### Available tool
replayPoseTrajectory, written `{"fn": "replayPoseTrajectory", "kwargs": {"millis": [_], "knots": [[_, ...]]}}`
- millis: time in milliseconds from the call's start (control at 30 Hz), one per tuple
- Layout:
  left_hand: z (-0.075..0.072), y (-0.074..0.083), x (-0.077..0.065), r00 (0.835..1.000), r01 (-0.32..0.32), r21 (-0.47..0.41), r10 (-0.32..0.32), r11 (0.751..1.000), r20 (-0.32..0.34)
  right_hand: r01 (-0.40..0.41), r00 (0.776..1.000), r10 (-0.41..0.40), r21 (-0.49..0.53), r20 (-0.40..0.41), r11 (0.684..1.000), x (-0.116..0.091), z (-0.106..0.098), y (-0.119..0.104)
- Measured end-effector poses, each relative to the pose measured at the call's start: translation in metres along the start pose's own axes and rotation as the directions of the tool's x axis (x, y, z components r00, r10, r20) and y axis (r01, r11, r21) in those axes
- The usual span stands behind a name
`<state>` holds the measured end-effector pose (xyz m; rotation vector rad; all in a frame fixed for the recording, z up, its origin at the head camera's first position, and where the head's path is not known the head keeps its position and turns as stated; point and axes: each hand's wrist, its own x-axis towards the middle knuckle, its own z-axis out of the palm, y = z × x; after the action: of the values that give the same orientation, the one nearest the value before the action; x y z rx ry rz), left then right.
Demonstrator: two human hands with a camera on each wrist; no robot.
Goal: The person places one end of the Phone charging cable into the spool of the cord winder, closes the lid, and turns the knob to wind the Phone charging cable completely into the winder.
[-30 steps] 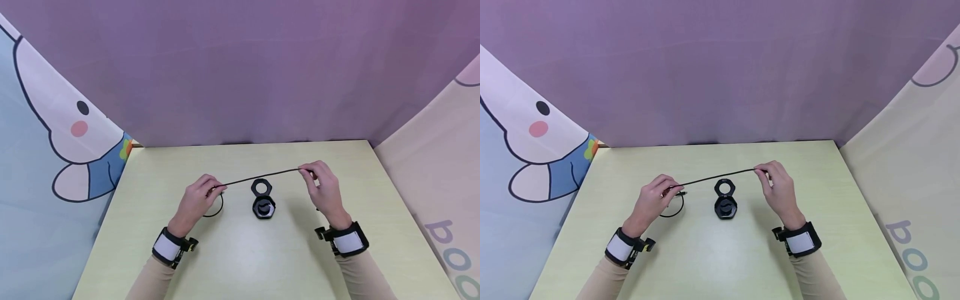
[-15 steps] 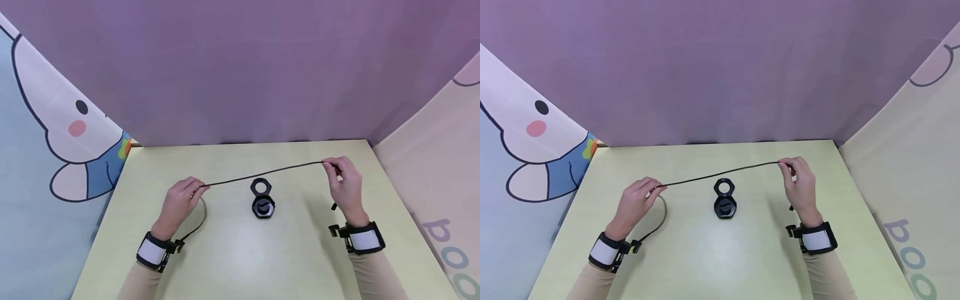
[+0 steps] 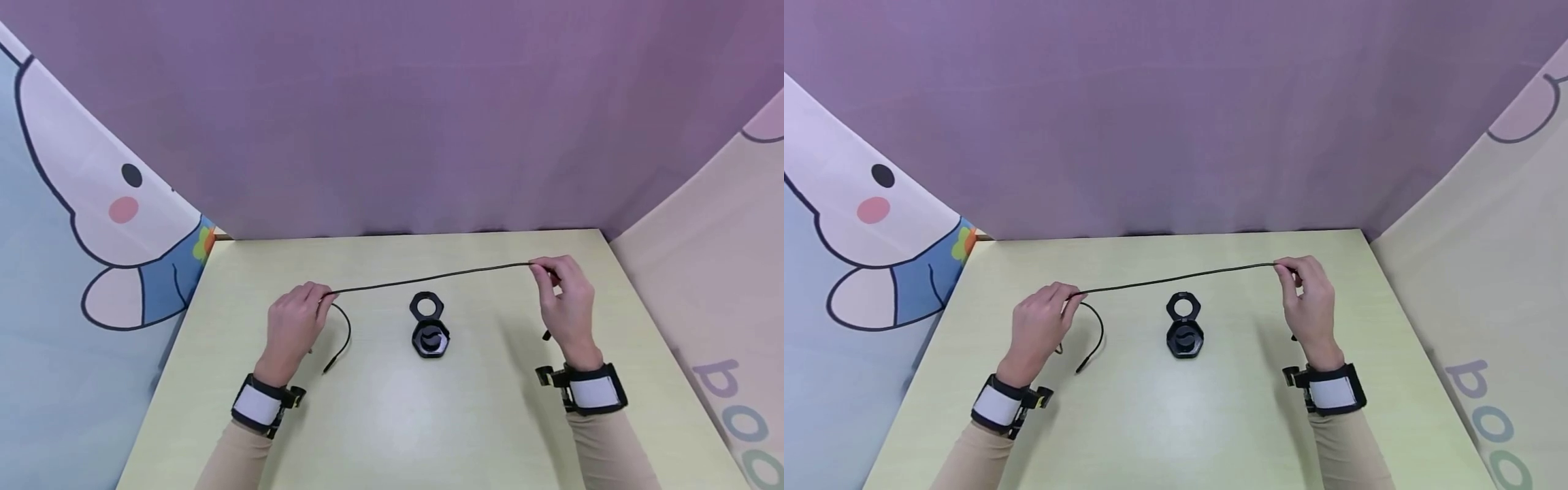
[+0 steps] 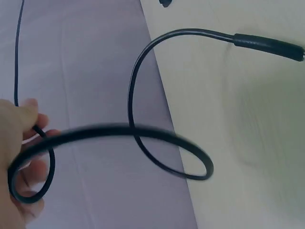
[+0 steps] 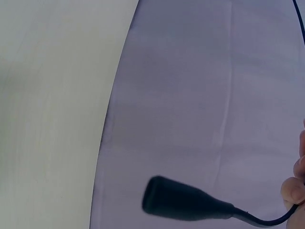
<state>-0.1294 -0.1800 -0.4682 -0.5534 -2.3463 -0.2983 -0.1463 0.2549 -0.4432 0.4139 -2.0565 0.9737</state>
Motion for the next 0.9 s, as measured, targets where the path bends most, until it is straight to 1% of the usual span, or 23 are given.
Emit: {"fn": "replayPoseTrajectory", "kwargs": {"millis": [100,200,300,367,467,533,667,733,800,900], "knots": [[0.002,0.001,0.000,1.000,0.008,0.048,-0.009,0.999,0.022,-0.019,1.000,0.019,-0.001,-0.019,1.000,-0.002,-0.001,0.002],[0.003,0.000,0.000,1.000,0.009,0.075,-0.010,0.997,0.020,-0.041,0.999,0.041,0.001,-0.034,0.999,-0.004,-0.003,0.004],[0.003,-0.002,-0.001,1.000,0.005,0.070,-0.005,0.998,-0.007,-0.062,0.997,0.062,0.003,-0.042,0.998,-0.005,-0.006,0.005],[0.003,-0.005,-0.003,1.000,0.004,0.051,-0.002,0.999,-0.029,-0.072,0.996,0.072,-0.002,-0.047,0.997,-0.005,-0.009,0.006],[0.002,-0.010,-0.005,0.998,0.002,0.029,0.000,1.000,-0.061,-0.079,0.995,0.078,-0.013,-0.059,0.997,-0.003,-0.013,0.008],[0.000,-0.012,-0.007,0.997,0.001,0.009,0.000,1.000,-0.071,-0.077,0.995,0.076,-0.025,-0.063,0.997,-0.003,-0.016,0.009],[-0.003,-0.018,-0.010,0.997,0.003,-0.019,-0.004,1.000,-0.078,-0.096,0.992,0.093,-0.033,-0.083,0.995,-0.002,-0.020,0.012],[-0.005,-0.020,-0.012,0.998,0.005,-0.015,-0.006,1.000,-0.070,-0.111,0.989,0.107,-0.037,-0.100,0.993,-0.002,-0.021,0.013],[-0.007,-0.022,-0.013,0.998,0.011,-0.008,-0.012,1.000,-0.065,-0.123,0.985,0.118,-0.039,-0.125,0.992,0.002,-0.022,0.006],[-0.009,-0.026,-0.015,0.999,0.017,-0.001,-0.017,1.000,-0.048,-0.132,0.983,0.124,-0.045,-0.135,0.990,0.003,-0.025,0.007]]}}
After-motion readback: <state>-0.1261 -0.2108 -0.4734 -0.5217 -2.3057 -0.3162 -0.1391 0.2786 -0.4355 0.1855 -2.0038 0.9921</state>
